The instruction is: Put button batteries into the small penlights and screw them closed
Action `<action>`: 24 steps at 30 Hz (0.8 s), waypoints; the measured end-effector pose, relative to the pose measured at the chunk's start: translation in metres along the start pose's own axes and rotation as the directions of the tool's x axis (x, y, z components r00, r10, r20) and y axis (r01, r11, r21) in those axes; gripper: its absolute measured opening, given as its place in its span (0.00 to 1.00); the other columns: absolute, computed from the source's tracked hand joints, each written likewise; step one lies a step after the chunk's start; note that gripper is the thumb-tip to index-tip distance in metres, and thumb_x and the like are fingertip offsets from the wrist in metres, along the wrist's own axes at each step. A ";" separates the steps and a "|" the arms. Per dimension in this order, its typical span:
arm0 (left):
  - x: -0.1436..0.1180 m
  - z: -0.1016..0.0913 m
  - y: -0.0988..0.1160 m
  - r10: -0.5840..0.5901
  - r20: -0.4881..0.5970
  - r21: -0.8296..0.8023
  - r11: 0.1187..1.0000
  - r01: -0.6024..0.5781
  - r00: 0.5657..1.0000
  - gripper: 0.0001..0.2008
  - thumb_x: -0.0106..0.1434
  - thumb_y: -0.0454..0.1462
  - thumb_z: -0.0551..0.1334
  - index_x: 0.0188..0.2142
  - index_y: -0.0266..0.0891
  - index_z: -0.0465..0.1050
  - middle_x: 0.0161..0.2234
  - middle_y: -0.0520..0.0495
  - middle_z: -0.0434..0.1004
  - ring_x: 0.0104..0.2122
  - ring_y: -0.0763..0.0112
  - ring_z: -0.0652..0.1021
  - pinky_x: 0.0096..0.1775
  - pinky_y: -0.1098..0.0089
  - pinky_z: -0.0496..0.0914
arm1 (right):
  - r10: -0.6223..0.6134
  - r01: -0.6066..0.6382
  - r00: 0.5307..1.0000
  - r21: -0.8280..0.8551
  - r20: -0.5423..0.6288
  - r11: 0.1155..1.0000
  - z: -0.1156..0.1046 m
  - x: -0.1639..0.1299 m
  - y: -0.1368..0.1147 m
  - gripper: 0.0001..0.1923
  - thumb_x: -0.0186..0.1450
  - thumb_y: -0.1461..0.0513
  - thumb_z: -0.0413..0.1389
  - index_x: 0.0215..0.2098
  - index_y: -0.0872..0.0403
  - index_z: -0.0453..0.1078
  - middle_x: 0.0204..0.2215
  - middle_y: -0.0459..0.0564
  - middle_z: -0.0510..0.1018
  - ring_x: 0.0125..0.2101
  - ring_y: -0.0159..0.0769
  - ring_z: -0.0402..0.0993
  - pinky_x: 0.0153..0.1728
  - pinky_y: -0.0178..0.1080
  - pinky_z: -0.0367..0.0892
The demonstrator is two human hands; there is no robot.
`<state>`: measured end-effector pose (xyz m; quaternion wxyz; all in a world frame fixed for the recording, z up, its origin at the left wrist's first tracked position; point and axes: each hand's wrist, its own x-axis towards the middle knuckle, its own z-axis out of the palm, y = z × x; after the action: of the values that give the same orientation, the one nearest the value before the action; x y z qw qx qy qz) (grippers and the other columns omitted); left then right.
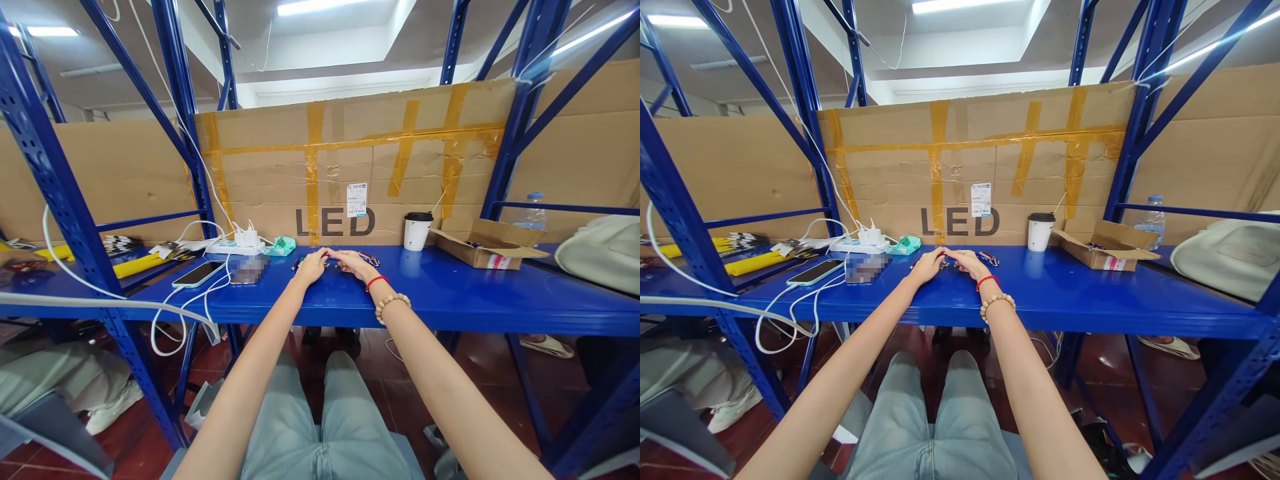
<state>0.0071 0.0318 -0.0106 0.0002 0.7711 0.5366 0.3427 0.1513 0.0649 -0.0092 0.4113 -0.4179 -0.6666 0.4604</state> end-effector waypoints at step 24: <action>0.003 0.005 -0.016 -0.016 0.107 0.018 1.000 0.014 0.994 0.12 0.65 0.38 0.56 0.46 0.36 0.67 0.45 0.44 0.71 0.41 0.65 0.74 0.42 0.60 0.71 | -0.399 0.322 0.915 -0.492 -0.055 0.809 -0.004 0.009 0.012 0.10 0.66 0.59 0.51 0.43 0.55 0.68 0.44 0.51 0.72 0.40 0.34 0.70 0.41 0.43 0.68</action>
<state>-0.0026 0.0426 -0.0187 0.0250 0.7844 0.5444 0.2961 0.1541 0.0767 -0.0180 0.4274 -0.4056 -0.7914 0.1627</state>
